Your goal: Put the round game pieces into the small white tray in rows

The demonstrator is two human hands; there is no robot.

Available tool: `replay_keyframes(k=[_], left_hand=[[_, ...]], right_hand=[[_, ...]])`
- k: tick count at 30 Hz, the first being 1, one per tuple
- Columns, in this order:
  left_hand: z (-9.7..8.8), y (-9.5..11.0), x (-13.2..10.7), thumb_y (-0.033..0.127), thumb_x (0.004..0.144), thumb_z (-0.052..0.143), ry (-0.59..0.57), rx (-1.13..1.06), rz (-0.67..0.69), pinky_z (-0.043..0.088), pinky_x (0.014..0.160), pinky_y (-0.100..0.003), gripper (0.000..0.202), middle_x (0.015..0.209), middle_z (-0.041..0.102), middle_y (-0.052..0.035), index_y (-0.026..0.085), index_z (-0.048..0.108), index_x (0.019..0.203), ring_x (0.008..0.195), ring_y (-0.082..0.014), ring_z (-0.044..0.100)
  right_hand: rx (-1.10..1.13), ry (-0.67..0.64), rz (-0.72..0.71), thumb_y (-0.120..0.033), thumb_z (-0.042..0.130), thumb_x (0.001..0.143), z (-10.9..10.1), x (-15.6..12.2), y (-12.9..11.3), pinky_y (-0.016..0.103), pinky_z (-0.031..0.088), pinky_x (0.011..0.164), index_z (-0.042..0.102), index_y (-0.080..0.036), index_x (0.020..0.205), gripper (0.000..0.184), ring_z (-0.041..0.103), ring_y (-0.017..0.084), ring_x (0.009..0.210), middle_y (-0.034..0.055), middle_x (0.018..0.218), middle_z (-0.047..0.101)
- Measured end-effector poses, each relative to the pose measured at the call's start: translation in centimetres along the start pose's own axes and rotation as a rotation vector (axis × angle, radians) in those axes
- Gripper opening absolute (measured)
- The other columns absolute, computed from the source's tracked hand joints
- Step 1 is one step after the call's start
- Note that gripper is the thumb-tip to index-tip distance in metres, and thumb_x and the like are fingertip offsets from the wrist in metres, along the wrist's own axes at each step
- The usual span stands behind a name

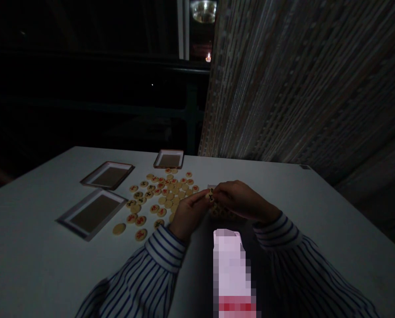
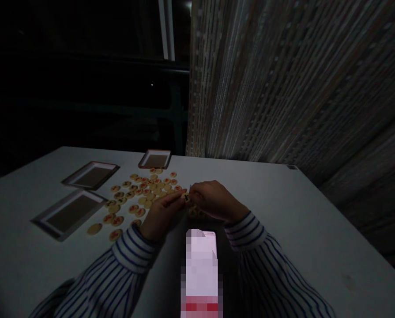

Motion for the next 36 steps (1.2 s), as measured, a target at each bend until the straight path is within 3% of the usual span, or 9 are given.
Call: replay_keyframes(k=[7, 13, 23, 36], left_hand=[[-0.11, -0.54, 0.05, 0.03, 0.064, 0.068, 0.019, -0.024, -0.037, 0.048, 0.079, -0.03, 0.039, 0.089, 0.069, -0.0063, 0.016, 0.064, 0.099, 0.085, -0.0174, 0.062], [-0.53, -0.61, 0.16, 0.029, 0.061, 0.069, 0.075, -0.04, -0.029, 0.049, 0.067, -0.025, 0.033, 0.075, 0.069, -0.0042, 0.013, 0.063, 0.089, 0.07, -0.0135, 0.063], [-0.46, -0.07, -0.06, 0.026, 0.061, 0.069, 0.133, -0.044, -0.048, 0.05, 0.072, -0.028, 0.03, 0.079, 0.07, -0.0055, 0.013, 0.066, 0.088, 0.073, -0.0153, 0.064], [-0.64, -0.39, -0.04, 0.026, 0.066, 0.066, 0.12, -0.012, -0.016, 0.049, 0.076, -0.027, 0.03, 0.085, 0.07, -0.0049, 0.015, 0.067, 0.094, 0.079, -0.0153, 0.063]], right_hand=[[0.013, -0.008, 0.004, -0.022, 0.044, 0.082, -0.05, -0.17, 0.04, 0.022, 0.029, 0.056, 0.06, -0.017, 0.078, 0.017, 0.052, 0.009, 0.062, 0.0001, 0.071, 0.062], [0.025, -0.017, 0.03, -0.022, 0.046, 0.081, -0.03, -0.19, 0.15, 0.022, 0.029, 0.055, 0.061, -0.019, 0.079, 0.016, 0.051, 0.009, 0.06, -0.0011, 0.069, 0.061], [0.057, -0.008, 0.039, -0.026, 0.046, 0.083, -0.27, -0.32, 0.06, 0.022, 0.035, 0.061, 0.061, -0.02, 0.092, 0.018, 0.057, 0.012, 0.07, 0.001, 0.08, 0.065], [0.021, 0.053, -0.073, -0.035, 0.052, 0.082, 0.0, -0.06, -0.7, 0.027, 0.039, 0.072, 0.058, -0.02, 0.101, 0.025, 0.057, 0.015, 0.082, 0.0031, 0.09, 0.064]])
Point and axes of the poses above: each hand's wrist, its own x-axis towards the middle knuckle, its own z-axis out of the palm, y = z × x, the point moved 5 cm from there along x, towards the middle knuckle
